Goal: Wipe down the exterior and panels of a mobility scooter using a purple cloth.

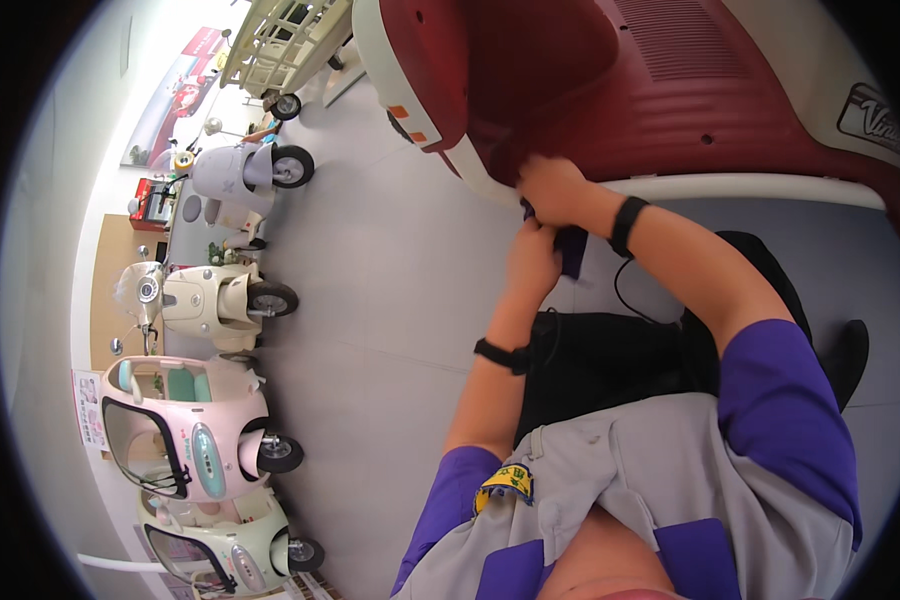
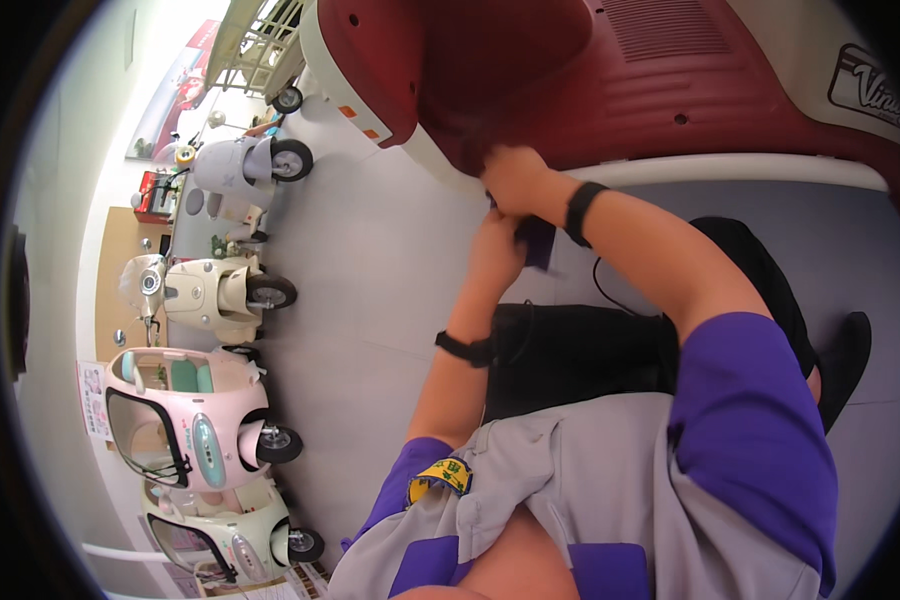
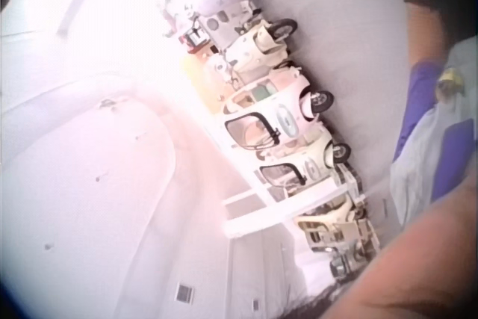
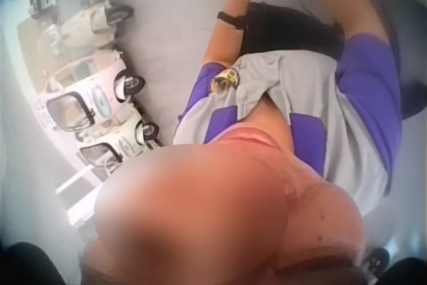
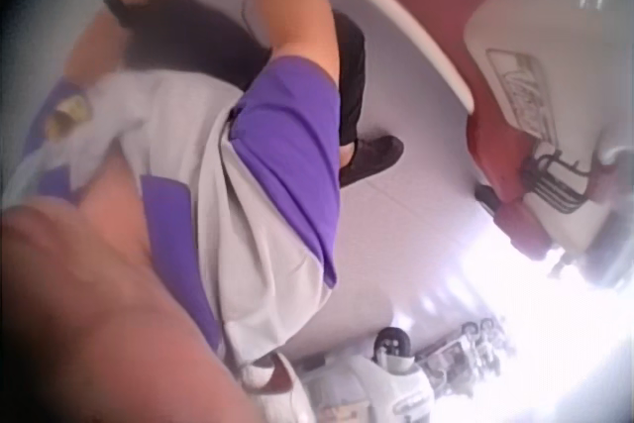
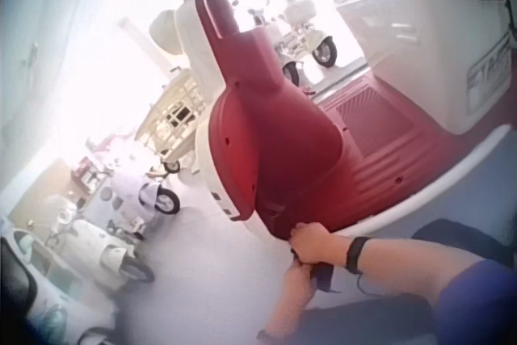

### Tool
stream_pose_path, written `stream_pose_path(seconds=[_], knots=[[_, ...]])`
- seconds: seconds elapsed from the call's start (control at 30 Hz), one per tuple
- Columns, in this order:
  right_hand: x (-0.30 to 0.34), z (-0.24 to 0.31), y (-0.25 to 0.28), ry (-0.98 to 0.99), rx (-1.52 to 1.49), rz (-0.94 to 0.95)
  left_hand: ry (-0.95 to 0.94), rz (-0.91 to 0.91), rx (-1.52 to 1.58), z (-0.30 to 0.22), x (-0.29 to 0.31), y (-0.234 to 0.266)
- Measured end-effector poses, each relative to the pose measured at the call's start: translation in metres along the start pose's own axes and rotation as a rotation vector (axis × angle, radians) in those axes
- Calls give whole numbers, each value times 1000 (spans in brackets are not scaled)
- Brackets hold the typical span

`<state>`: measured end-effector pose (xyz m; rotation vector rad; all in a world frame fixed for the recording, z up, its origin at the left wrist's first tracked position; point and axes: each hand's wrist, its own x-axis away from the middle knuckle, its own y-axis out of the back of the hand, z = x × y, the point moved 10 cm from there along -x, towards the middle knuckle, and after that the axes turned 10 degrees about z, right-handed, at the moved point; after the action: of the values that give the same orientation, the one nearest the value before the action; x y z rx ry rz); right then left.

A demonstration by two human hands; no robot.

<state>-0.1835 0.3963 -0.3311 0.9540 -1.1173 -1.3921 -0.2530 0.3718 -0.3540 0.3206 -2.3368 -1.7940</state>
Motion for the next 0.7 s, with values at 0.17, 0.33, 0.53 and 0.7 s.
stream_pose_path(seconds=[0.17, 0.33, 0.53, 0.7], knots=[[32, -76, 43, -116, -598, -554, 3, -446, -53, -29, -10, 78], [-9, -97, 52, -318, -195, -461, 80, -256, -228, -1, -100, 37], [-33, -114, 23, -378, -158, -298, 93, -401, -17, 18, -116, 12], [-12, -85, 27, -364, -112, -277, 76, -361, -111, 6, -80, 19]])
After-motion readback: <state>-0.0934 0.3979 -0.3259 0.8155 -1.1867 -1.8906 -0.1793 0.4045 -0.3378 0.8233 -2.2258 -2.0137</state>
